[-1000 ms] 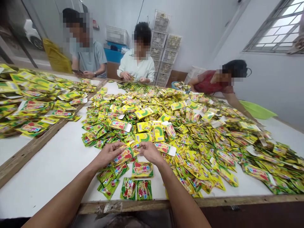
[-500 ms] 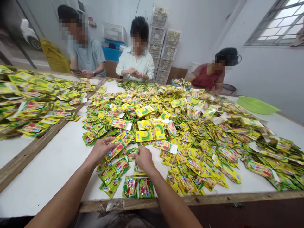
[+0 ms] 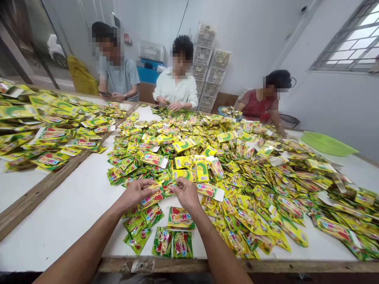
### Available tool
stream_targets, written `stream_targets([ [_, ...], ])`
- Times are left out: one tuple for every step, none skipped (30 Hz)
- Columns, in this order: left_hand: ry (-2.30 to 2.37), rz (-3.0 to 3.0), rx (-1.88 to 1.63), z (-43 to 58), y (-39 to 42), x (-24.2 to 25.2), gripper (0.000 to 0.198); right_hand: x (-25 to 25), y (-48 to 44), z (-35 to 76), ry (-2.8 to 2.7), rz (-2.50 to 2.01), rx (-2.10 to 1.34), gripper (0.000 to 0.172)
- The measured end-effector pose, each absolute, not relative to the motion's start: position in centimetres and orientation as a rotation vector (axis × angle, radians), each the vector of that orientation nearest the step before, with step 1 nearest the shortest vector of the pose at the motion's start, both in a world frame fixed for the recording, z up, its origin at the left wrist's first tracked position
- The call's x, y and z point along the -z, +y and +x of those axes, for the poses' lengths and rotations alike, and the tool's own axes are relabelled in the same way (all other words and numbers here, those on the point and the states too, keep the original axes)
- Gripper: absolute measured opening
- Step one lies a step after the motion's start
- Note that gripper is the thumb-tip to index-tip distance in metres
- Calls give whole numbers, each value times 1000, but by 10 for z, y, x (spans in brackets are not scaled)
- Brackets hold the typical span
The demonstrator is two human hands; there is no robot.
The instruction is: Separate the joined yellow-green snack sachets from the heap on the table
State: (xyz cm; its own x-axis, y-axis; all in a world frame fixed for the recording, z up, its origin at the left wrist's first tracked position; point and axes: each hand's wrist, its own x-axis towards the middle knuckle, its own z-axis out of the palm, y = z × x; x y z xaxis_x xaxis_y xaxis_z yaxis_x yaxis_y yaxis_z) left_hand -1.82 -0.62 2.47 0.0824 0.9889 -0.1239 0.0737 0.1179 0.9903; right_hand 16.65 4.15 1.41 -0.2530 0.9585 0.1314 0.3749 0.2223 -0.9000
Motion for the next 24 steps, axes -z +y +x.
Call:
stream_targets([
  [1241,1209,-1019,-18,-7,-26,36,-17,40,165,-1777,-1227,-1023,36],
  [1229,1194,-1021,-17,-7,-27,35,-19,39,163,-1784,-1210,-1054,34],
  [1213,1168,-1028,-16,-7,-27,33,-21,37,161,-1779,-1197,-1085,32],
  [1196,1134,-1040,-16,-7,-26,33,-22,36,159,-1763,-1189,-1092,29],
  [1176,1098,-1058,-15,-6,-24,33,-22,34,157,-1735,-1191,-1064,25],
  [1151,1061,-1079,-15,-6,-22,34,-22,33,155,-1697,-1204,-1011,23],
  [1124,1027,-1103,-14,-5,-20,35,-21,31,154,-1661,-1222,-946,23],
  [1100,1003,-1128,-14,-5,-19,36,-21,30,152,-1636,-1239,-883,23],
  [1081,991,-1152,-14,-4,-17,37,-20,28,151,-1628,-1251,-836,22],
  [1071,991,-1166,-14,-4,-16,36,-20,27,150,-1642,-1255,-809,19],
  [1066,996,-1175,-13,-3,-15,35,-20,25,149,-1675,-1250,-793,15],
  [1067,998,-1181,-13,-3,-15,34,-21,23,149,-1717,-1239,-776,13],
  [1066,995,-1184,-13,-3,-15,33,-22,22,149,-1756,-1231,-755,11],
  [1063,988,-1186,-13,-4,-15,33,-23,21,150,-1791,-1230,-742,11],
  [1057,976,-1192,-13,-4,-15,33,-24,20,150,-1825,-1228,-745,12],
  [1048,958,-1196,-13,-4,-16,33,-25,19,151,-1857,-1219,-775,14],
  [1042,937,-1198,-14,-5,-16,34,-26,18,152,-1888,-1198,-840,17],
  [1040,917,-1197,-14,-5,-16,35,-26,17,152,-1916,-1164,-930,20],
  [1041,903,-1194,-15,-6,-16,36,-25,16,152,-1933,-1117,-1029,22],
  [1043,897,-1194,-15,-6,-15,36,-24,16,151,-1930,-1069,-1130,24],
  [1046,899,-1192,-14,-7,-14,36,-22,15,150,-1903,-1033,-1224,25],
  [1048,911,-1183,-13,-7,-13,36,-21,14,148,-1855,-1012,-1305,25],
  [1054,930,-1167,-11,-7,-13,36,-19,14,147,-1802,-997,-1378,25],
  [1064,954,-1136,-9,-7,-13,37,-19,13,146,-1754,-984,-1448,24],
])
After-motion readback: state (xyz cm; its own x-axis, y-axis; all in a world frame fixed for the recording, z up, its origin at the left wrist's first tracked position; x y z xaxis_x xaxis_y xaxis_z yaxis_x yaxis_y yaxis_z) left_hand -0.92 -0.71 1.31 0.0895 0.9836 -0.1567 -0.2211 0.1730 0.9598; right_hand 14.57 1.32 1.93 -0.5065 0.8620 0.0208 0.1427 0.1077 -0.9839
